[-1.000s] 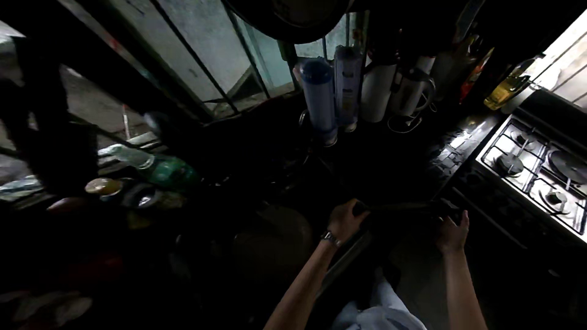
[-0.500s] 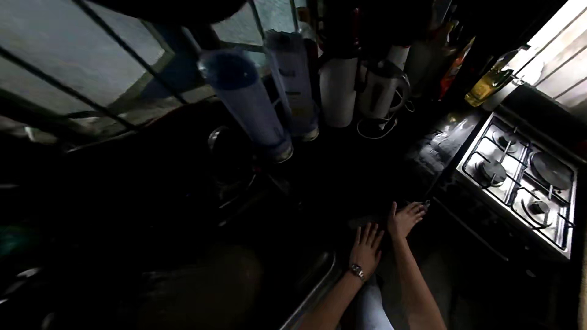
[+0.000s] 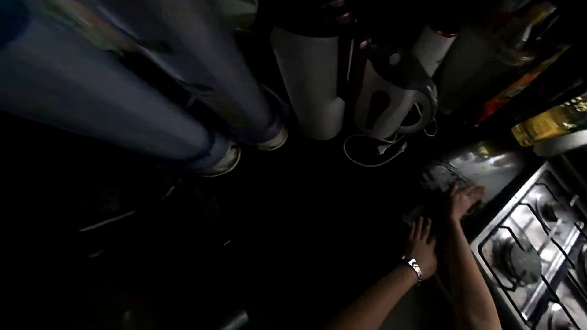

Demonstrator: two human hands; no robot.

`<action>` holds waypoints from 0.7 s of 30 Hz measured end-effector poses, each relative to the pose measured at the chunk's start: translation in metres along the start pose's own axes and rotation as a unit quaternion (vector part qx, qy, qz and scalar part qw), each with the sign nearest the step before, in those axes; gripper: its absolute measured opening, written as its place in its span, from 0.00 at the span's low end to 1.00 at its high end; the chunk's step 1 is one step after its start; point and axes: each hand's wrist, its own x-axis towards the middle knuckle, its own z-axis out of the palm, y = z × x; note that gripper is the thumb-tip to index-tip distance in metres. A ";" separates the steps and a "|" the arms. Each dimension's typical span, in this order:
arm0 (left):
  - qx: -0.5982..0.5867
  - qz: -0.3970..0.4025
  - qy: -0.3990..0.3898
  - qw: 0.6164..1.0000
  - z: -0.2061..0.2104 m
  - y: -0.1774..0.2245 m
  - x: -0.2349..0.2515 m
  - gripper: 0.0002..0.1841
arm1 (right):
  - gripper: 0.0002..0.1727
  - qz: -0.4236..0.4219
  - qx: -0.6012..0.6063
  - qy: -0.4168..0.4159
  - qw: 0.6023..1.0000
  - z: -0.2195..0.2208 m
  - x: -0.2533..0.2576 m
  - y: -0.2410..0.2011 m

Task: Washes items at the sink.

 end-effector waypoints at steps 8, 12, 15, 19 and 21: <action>-0.105 0.061 0.044 0.992 -0.002 0.015 0.075 0.34 | 0.35 0.053 0.110 -0.023 0.992 -0.034 0.058 -0.040; -0.130 0.067 0.085 0.986 0.002 0.010 0.066 0.30 | 0.35 -0.179 0.010 -0.111 0.978 -0.015 0.069 -0.046; -0.175 0.048 0.104 0.978 0.008 0.000 0.044 0.31 | 0.37 -0.222 -0.075 -0.047 0.971 -0.008 0.051 -0.051; -0.136 0.032 0.067 0.988 -0.004 -0.011 -0.023 0.31 | 0.32 -0.252 -0.085 -0.074 0.961 0.005 0.020 -0.061; -0.145 0.009 0.046 0.988 -0.005 -0.017 -0.079 0.30 | 0.33 -0.302 -0.108 -0.070 0.944 -0.003 -0.032 -0.081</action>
